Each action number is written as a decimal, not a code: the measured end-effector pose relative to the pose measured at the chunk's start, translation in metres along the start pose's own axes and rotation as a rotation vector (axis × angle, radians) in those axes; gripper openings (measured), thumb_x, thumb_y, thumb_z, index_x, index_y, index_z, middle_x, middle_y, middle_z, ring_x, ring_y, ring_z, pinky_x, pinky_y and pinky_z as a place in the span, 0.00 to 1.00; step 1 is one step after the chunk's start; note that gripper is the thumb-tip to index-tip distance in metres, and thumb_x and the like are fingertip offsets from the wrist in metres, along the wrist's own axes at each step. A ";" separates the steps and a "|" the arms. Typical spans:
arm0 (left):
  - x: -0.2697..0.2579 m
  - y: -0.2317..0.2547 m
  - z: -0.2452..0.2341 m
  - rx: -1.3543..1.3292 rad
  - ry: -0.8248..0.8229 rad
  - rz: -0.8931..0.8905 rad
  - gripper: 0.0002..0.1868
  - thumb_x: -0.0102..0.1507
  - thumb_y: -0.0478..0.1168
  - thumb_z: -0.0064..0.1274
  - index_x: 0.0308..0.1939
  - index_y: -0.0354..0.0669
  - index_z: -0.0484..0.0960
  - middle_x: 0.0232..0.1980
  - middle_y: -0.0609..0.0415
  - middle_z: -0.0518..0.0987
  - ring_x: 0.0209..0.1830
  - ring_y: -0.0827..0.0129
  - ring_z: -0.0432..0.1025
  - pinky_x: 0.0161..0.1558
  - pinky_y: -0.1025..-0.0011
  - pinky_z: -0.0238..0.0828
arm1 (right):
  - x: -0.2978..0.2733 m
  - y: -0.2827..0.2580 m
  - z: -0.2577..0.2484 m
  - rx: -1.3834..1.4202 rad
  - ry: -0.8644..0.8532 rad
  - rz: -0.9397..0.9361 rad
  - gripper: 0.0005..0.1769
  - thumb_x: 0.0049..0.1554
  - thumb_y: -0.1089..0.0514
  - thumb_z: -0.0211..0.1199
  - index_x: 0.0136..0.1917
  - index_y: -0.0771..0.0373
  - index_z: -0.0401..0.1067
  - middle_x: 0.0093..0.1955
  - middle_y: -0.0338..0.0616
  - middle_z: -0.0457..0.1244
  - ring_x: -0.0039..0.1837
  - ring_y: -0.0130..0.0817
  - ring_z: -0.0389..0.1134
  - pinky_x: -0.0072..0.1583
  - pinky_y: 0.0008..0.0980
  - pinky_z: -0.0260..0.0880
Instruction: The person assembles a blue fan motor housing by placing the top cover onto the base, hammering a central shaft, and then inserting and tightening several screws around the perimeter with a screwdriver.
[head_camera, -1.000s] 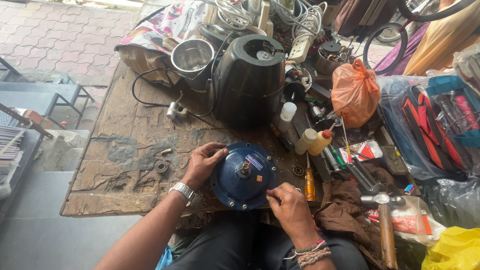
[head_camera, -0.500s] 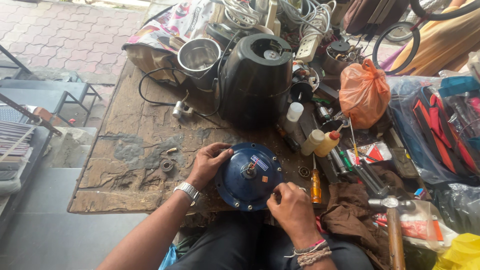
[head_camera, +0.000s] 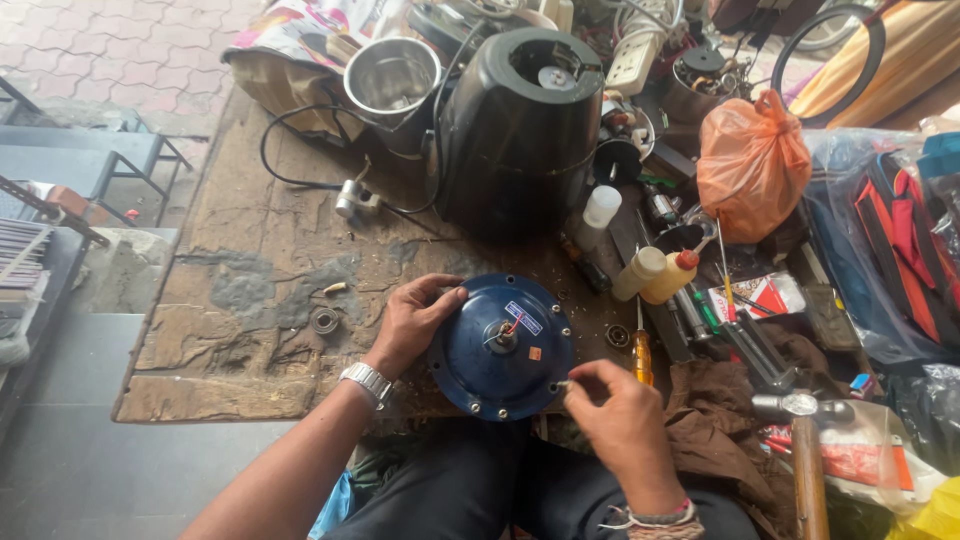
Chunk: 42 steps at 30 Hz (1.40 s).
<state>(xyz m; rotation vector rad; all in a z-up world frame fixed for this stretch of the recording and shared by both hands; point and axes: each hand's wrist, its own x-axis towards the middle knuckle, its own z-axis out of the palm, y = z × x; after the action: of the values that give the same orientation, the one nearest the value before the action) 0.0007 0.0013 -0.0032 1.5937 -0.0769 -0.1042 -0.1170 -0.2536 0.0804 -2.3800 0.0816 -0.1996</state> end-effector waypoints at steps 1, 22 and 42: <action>0.000 0.001 0.000 0.031 0.012 -0.030 0.19 0.64 0.45 0.60 0.54 0.37 0.85 0.41 0.51 0.88 0.37 0.76 0.80 0.40 0.77 0.79 | 0.001 0.001 -0.005 0.113 -0.017 0.170 0.13 0.49 0.60 0.69 0.49 0.61 0.80 0.41 0.43 0.73 0.38 0.32 0.74 0.42 0.31 0.74; 0.001 0.002 -0.002 0.009 -0.050 -0.030 0.20 0.66 0.45 0.56 0.57 0.34 0.82 0.43 0.55 0.86 0.41 0.81 0.77 0.44 0.80 0.77 | 0.011 0.020 -0.018 0.231 -0.166 0.485 0.15 0.53 0.55 0.67 0.53 0.61 0.81 0.36 0.39 0.71 0.33 0.26 0.73 0.35 0.25 0.67; 0.004 0.002 -0.001 0.007 -0.028 -0.085 0.18 0.65 0.44 0.59 0.53 0.35 0.84 0.35 0.57 0.84 0.33 0.82 0.73 0.35 0.81 0.72 | 0.010 0.018 -0.014 0.283 -0.235 0.495 0.15 0.52 0.57 0.69 0.53 0.61 0.83 0.35 0.39 0.73 0.33 0.24 0.71 0.36 0.23 0.66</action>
<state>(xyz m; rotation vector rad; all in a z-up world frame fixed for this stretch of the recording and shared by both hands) 0.0045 0.0018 -0.0013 1.6029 -0.0317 -0.1924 -0.1096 -0.2771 0.0791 -2.0129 0.4897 0.2856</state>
